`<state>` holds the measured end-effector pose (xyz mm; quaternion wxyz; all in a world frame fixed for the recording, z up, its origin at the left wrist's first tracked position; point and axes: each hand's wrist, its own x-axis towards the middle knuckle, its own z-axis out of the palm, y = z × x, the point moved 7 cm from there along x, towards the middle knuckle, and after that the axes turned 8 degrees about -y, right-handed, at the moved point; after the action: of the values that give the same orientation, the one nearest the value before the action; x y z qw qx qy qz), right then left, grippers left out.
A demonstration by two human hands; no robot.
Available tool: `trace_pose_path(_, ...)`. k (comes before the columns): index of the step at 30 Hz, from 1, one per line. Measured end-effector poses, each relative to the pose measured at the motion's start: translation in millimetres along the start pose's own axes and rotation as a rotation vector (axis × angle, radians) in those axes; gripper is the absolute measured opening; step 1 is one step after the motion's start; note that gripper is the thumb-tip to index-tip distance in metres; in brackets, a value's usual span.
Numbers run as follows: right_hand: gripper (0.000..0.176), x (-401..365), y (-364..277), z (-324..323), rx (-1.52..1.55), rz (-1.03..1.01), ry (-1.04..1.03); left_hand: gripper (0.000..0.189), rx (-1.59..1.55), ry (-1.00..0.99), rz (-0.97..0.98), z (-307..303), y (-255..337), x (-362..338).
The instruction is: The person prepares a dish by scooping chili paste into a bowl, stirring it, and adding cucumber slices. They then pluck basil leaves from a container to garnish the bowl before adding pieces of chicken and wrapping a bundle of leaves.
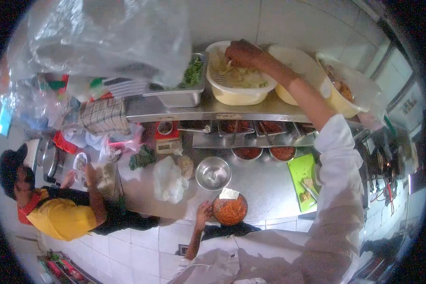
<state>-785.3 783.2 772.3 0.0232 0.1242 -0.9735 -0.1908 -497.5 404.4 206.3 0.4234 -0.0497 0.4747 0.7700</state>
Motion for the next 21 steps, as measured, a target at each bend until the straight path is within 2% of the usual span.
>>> trace_pose_path(2,0.019,5.0,5.7,-4.7,0.035,0.041,-0.013,0.046,-0.068,-0.018,0.051,-2.8,1.8,0.8)
trace_pose_path(5,0.023,17.3,22.6,-1.7,0.088,0.093,-0.007,0.047,-0.024,0.000,0.092,3.2,8.6,-4.1)
trace_pose_path(7,0.030,19.3,16.1,4.7,0.094,-0.068,0.104,0.046,-0.011,0.012,0.068,4.6,9.1,-4.2)
trace_pose_path(8,0.030,21.7,16.1,8.0,0.092,-0.068,0.108,0.045,0.004,0.026,0.047,2.6,9.1,-3.0)
trace_pose_path(10,0.037,26.2,20.8,24.0,0.054,0.092,-0.168,0.045,0.000,0.002,0.046,-0.1,10.7,-3.6)
trace_pose_path(11,0.037,25.6,16.0,17.5,0.052,0.091,-0.165,0.046,-0.005,-0.022,0.036,-0.8,9.1,-4.4)
trace_pose_path(13,0.037,25.3,8.2,14.7,0.016,0.147,-0.322,0.046,0.022,-0.027,0.040,-3.5,8.8,-1.7)
trace_pose_path(14,0.037,32.8,0.9,14.0,0.019,0.154,-0.325,0.046,0.048,-0.035,0.041,-3.7,8.3,-1.1)
trace_pose_path(16,0.037,45.5,-8.8,14.4,-0.058,0.228,-0.320,0.046,0.058,-0.066,0.075,-1.4,9.6,-1.9)
trace_pose_path(17,0.039,39.6,-11.3,9.4,0.184,0.247,-0.105,0.047,0.060,-0.091,0.118,0.7,13.9,-1.8)
trace_pose_path(21,0.037,46.8,7.6,27.7,0.227,0.326,-0.025,0.041,-0.077,-0.117,0.055,1.2,13.7,-2.8)
